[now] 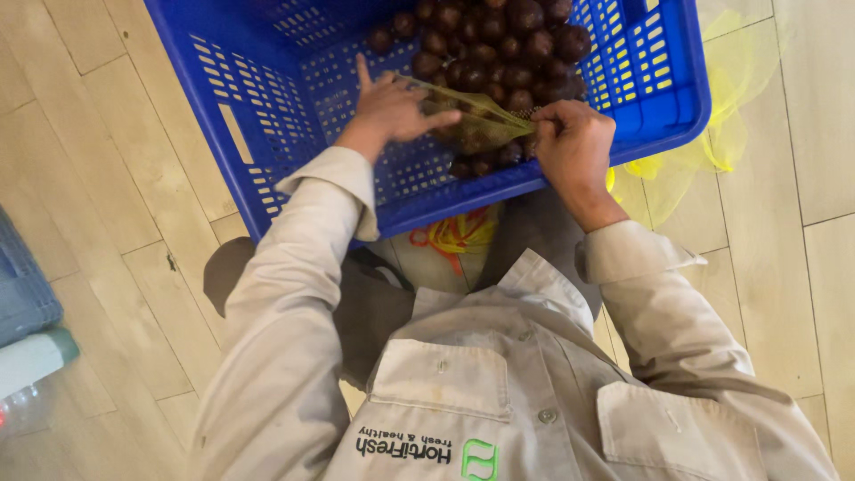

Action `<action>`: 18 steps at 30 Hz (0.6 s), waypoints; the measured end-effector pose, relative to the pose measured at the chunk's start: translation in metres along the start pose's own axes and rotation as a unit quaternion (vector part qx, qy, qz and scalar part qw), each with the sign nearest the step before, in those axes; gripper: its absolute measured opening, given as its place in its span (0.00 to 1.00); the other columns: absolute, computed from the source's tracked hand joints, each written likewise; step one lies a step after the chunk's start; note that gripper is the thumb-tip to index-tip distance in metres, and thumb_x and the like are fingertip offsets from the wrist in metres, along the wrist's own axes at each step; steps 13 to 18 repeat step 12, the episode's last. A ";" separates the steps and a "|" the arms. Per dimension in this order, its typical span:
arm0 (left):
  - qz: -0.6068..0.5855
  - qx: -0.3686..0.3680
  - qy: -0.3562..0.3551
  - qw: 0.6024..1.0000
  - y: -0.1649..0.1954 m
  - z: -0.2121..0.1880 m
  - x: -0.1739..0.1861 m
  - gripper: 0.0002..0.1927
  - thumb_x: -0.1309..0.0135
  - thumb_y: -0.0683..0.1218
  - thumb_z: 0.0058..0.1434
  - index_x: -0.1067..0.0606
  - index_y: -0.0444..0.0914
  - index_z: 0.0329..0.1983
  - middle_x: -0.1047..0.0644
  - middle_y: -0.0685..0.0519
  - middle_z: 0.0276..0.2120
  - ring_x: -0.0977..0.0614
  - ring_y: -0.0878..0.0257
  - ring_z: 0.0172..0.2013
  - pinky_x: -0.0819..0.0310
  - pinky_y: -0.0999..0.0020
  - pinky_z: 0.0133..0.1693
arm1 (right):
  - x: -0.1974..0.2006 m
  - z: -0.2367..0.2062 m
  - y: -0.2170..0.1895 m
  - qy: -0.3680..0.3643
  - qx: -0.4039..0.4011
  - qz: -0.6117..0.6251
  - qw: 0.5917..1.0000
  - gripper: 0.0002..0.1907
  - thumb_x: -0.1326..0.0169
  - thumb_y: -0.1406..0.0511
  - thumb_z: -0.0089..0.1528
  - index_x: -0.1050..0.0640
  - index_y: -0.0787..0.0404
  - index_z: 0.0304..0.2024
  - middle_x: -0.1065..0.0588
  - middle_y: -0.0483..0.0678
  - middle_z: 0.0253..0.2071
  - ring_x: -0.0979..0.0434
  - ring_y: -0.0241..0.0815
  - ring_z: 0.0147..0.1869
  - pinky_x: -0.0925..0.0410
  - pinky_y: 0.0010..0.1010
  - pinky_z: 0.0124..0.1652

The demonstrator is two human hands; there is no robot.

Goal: The person places sapodillas from a blue crate into a yellow mesh bag, one by one, using both hands. The person then ties the bag with a yellow string and continues packing more sapodillas into another mesh bag.

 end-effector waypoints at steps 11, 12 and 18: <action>-0.058 -0.328 0.353 0.875 0.034 -0.110 0.058 0.01 0.41 0.41 0.64 0.21 0.40 0.35 0.22 0.51 0.31 0.18 0.55 0.37 0.26 0.60 0.48 | 0.001 -0.001 0.001 0.010 -0.018 -0.022 1.000 0.04 0.43 0.76 0.59 0.19 0.64 0.33 0.23 0.55 0.31 0.20 0.53 0.34 0.29 0.39 0.36; -0.073 -0.297 0.363 0.880 0.025 -0.111 0.067 0.03 0.41 0.39 0.63 0.20 0.40 0.37 0.21 0.51 0.33 0.18 0.55 0.38 0.26 0.62 0.44 | -0.002 -0.001 0.003 0.000 -0.019 -0.017 1.000 0.05 0.44 0.76 0.59 0.19 0.64 0.33 0.22 0.55 0.31 0.19 0.51 0.35 0.28 0.38 0.37; -0.073 -0.297 0.363 0.880 0.025 -0.111 0.067 0.03 0.41 0.39 0.63 0.20 0.40 0.37 0.21 0.51 0.33 0.18 0.55 0.38 0.26 0.62 0.44 | -0.002 -0.001 0.003 0.000 -0.019 -0.017 1.000 0.05 0.44 0.76 0.59 0.19 0.64 0.33 0.22 0.55 0.31 0.19 0.51 0.35 0.28 0.38 0.37</action>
Point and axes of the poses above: each hand's wrist, its own z-axis towards the middle knuckle, its own x-axis out of the back of the hand, y = z × x, the point moved 7 cm from there along z, towards the middle knuckle
